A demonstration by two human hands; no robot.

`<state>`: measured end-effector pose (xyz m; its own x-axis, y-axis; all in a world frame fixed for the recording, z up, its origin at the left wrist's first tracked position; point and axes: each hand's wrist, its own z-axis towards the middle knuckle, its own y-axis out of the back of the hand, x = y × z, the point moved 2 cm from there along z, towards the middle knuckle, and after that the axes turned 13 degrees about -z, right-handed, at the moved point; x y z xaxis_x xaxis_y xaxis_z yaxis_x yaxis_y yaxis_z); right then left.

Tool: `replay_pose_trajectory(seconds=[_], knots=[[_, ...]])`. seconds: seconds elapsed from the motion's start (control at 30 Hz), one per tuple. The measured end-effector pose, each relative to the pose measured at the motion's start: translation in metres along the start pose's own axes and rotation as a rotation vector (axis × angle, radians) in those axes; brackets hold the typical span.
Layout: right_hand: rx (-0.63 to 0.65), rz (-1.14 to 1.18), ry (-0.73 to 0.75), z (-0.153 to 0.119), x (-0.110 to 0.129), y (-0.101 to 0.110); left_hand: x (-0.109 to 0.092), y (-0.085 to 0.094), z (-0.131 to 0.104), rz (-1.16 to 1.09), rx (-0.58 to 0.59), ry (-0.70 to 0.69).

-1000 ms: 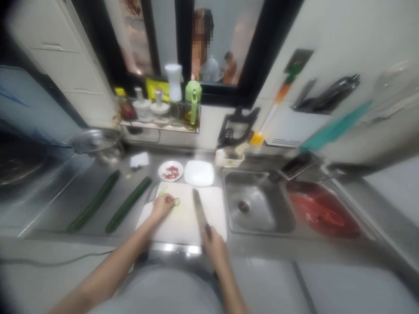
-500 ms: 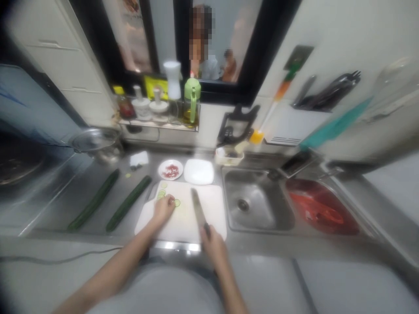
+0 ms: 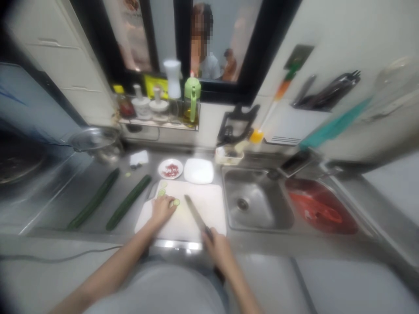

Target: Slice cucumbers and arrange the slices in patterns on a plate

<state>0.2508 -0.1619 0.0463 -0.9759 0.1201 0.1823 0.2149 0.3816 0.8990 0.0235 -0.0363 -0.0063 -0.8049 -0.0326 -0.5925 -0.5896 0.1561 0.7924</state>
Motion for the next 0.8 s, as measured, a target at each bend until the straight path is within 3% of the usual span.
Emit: replay_pose_trajectory(seconds=[0.27, 0.8], knots=[[0.082, -0.248, 0.043, -0.002, 0.015, 0.012, 0.002, -0.001, -0.001, -0.012, 0.009, 0.01], [0.082, -0.351, 0.059, -0.002, 0.026, 0.008, 0.006, -0.004, 0.001, -0.033, -0.01, 0.006]])
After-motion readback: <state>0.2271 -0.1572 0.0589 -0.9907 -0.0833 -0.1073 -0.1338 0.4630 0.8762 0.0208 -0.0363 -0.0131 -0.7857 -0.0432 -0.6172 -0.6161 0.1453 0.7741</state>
